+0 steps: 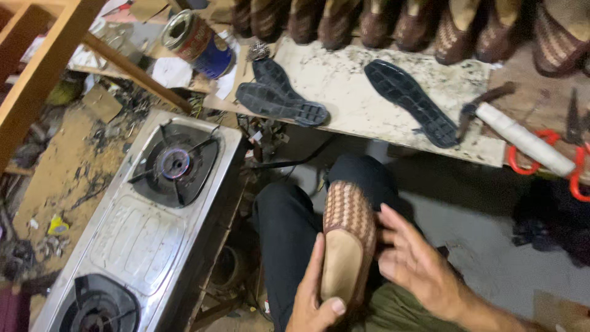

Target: The person attaches a black rubber sole to a brown woven slipper upper by hand, pressing the edges together. They then use a hammer to tap along the perimeter to secure the sole. The person repeats this process on a second slipper and places the finished pair on a nearby shelf.

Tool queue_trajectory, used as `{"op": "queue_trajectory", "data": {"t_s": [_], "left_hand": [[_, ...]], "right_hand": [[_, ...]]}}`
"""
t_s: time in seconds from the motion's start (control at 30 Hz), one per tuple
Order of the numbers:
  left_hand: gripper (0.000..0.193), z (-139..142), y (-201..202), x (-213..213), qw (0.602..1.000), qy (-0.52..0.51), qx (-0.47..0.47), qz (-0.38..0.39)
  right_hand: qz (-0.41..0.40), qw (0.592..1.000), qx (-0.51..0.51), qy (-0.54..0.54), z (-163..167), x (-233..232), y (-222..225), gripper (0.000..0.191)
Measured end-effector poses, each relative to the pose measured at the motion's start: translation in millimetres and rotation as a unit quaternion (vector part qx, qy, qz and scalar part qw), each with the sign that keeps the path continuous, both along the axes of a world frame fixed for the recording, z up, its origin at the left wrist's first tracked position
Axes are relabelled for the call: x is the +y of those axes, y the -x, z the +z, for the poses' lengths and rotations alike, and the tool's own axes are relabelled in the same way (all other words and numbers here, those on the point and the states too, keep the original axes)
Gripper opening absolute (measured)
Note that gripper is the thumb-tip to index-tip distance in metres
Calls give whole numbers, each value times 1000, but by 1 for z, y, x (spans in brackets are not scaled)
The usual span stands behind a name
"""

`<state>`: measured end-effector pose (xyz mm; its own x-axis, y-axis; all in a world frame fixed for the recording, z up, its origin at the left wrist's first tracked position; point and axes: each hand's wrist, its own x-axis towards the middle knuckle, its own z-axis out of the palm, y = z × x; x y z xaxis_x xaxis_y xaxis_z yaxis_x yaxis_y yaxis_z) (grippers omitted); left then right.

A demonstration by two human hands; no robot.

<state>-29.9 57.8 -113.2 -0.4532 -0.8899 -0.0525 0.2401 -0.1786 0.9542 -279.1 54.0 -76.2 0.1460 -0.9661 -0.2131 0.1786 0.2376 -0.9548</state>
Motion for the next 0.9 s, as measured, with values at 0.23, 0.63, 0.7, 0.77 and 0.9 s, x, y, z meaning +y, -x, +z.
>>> {"op": "queue_trajectory", "data": {"t_s": [0.23,0.63,0.7,0.77,0.9], "left_hand": [[83,17,11,-4,987,-42,155,-15],[61,8,14,-12,989,-50,140,-1],[60,5,12,-11,988,-62,144,-2],[60,3,11,-11,987,-64,147,-1],[58,-2,10,-10,986,-66,153,-1]], "right_hand": [[-12,981,-172,-93,-10,6,-3,101],[-6,969,-191,-158,-8,-2,4,90],[-12,970,-189,-152,-8,-3,1,88],[-14,973,-173,-149,-9,-3,-1,87],[-4,975,-170,-144,-13,-3,-2,84]]}}
